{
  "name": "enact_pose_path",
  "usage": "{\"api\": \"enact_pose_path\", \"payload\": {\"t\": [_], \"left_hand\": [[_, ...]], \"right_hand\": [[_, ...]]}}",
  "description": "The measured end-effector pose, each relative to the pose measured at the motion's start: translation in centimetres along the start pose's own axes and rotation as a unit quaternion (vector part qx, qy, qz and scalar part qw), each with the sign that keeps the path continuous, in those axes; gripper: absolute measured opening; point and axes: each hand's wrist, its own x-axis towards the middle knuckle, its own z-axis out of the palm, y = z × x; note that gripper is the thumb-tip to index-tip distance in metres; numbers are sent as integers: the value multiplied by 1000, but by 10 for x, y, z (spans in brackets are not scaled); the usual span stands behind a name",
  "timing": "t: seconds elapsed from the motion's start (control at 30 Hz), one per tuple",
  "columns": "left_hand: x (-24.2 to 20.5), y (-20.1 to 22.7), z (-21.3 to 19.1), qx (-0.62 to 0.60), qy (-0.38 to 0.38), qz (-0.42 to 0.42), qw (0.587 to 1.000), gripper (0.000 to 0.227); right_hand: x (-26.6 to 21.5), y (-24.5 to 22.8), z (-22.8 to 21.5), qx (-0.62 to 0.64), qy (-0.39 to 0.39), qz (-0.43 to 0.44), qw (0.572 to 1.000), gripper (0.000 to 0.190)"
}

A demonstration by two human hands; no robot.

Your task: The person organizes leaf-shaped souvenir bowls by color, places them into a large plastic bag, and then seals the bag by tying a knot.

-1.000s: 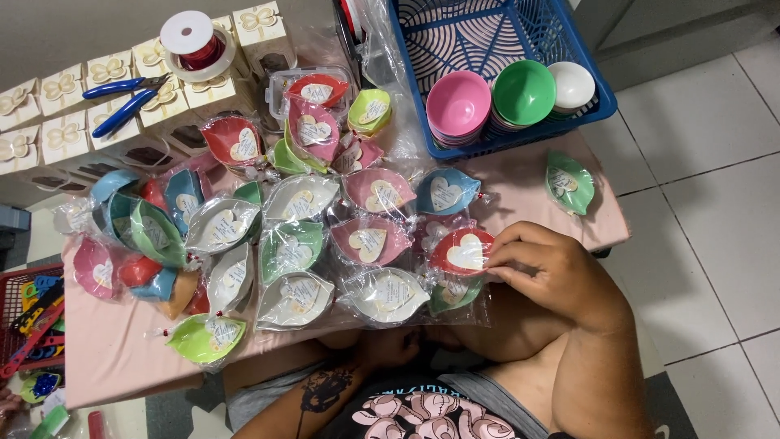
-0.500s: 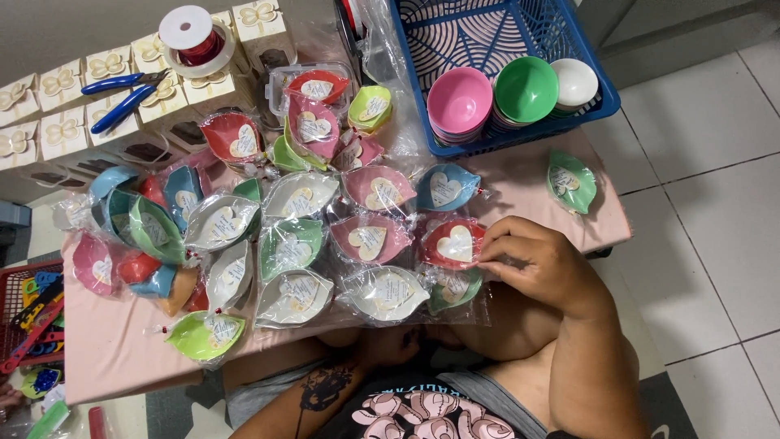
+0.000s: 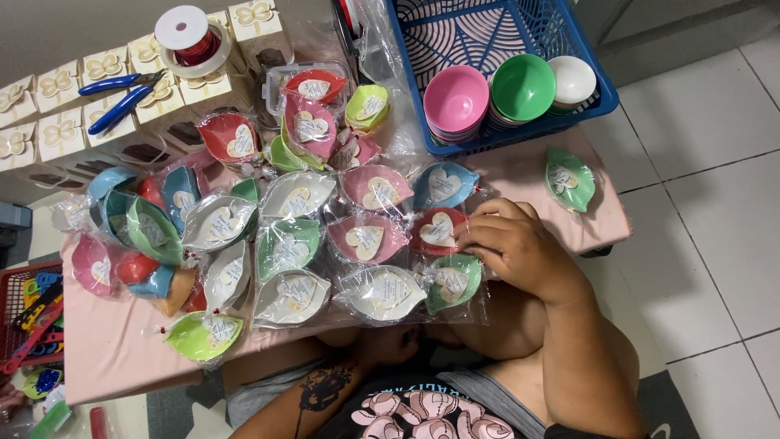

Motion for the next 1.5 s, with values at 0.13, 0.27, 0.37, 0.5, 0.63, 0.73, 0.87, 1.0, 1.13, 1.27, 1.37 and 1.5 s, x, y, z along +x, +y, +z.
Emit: {"api": "enact_pose_path", "payload": {"t": [0.13, 0.27, 0.37, 0.5, 0.63, 0.73, 0.87, 1.0, 1.13, 1.27, 1.37, 1.5], "left_hand": [[-1, 9, -7, -1, 35, 19, 999, 23], [-1, 12, -9, 16, 53, 18, 998, 30], [-2, 7, -4, 33, 70, 30, 997, 33], [0, 11, -9, 4, 50, 26, 998, 26], [-1, 6, -4, 16, 31, 1, 999, 23], [-1, 8, -7, 19, 26, 2, 999, 25], [-2, 9, -10, 13, 14, -11, 1000, 20], [-3, 12, -14, 6, 16, 11, 1000, 21], [-3, 9, -11, 12, 29, 21, 999, 25], [-3, 13, -13, 27, 31, 2, 999, 24], [-2, 13, -12, 28, 40, 14, 999, 24], [-3, 14, -16, 23, 63, 48, 997, 21]], "right_hand": [[-1, 2, 5, -24, -5, 8, 1000, 26], [-2, 0, 2, -39, 2, -5, 999, 27], [-3, -1, -19, -12, 40, -22, 999, 25], [-28, 9, -35, -147, 201, 144, 958, 27], [-53, 43, -20, -289, 164, 319, 888, 48], [-59, 58, -10, -210, 206, 281, 914, 35], [-55, 52, -23, -132, 240, 213, 938, 21], [-53, 41, -39, -97, 228, 181, 952, 28], [-59, 27, -53, -80, 210, 172, 959, 28], [-63, 8, -62, -17, 115, 177, 977, 28], [-62, -3, -58, 9, 57, 156, 986, 21], [-56, -19, -54, 83, -4, 126, 989, 15]]}}
